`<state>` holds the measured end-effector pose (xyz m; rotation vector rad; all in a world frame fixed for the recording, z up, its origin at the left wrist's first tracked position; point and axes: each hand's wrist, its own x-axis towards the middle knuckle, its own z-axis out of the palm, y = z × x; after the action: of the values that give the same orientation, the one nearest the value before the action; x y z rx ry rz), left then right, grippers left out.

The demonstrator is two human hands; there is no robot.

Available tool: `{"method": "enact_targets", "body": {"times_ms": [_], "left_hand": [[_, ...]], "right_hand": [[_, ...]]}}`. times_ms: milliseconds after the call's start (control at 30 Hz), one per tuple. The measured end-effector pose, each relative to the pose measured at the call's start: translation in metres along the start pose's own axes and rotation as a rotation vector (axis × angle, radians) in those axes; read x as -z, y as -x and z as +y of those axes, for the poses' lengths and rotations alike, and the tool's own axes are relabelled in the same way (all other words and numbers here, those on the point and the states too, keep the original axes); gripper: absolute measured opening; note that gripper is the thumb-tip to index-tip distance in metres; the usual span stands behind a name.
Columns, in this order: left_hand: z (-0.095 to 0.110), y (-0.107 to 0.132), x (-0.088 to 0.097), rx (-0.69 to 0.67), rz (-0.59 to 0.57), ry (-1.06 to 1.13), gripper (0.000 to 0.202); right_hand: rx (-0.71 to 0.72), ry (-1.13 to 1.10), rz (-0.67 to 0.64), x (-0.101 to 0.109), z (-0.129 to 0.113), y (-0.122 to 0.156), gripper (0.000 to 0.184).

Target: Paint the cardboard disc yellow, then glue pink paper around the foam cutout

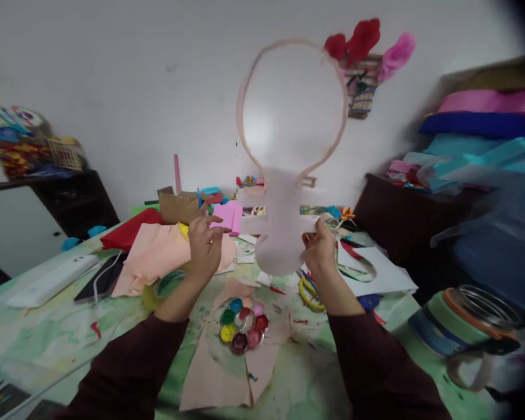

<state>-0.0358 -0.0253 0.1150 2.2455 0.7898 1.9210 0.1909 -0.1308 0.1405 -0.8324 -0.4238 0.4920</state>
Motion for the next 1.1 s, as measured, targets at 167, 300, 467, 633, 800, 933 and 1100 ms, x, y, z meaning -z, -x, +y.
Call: {"method": "enact_targets", "body": {"times_ms": [167,300,467,633,800,933,1100], "left_hand": [[-0.015,-0.003,-0.017,0.306,-0.076,0.254,0.054],[-0.013,0.000,-0.029,0.595,-0.200,0.518,0.077],[-0.004,0.003,-0.034,0.789,-0.391,0.745,0.078],[-0.003,-0.001,-0.032,0.826,-0.541,0.847,0.049],[0.002,-0.009,-0.029,0.814,-0.693,0.952,0.038],[0.007,-0.014,-0.029,0.822,-0.703,0.969,0.055],[0.005,-0.013,-0.024,0.901,-0.675,0.931,0.067]], "right_hand": [[-0.102,-0.087,0.028,0.007,0.026,0.020,0.037],[-0.171,-0.136,0.043,0.014,0.042,0.028,0.032],[-0.237,-0.170,0.037,0.018,0.050,0.032,0.030],[-0.272,-0.181,0.013,0.022,0.053,0.030,0.029],[-0.242,-0.162,-0.010,0.029,0.053,0.019,0.030],[-0.214,-0.137,-0.036,0.031,0.049,0.015,0.036],[-0.197,-0.061,-0.030,0.030,0.048,0.016,0.039]]}}
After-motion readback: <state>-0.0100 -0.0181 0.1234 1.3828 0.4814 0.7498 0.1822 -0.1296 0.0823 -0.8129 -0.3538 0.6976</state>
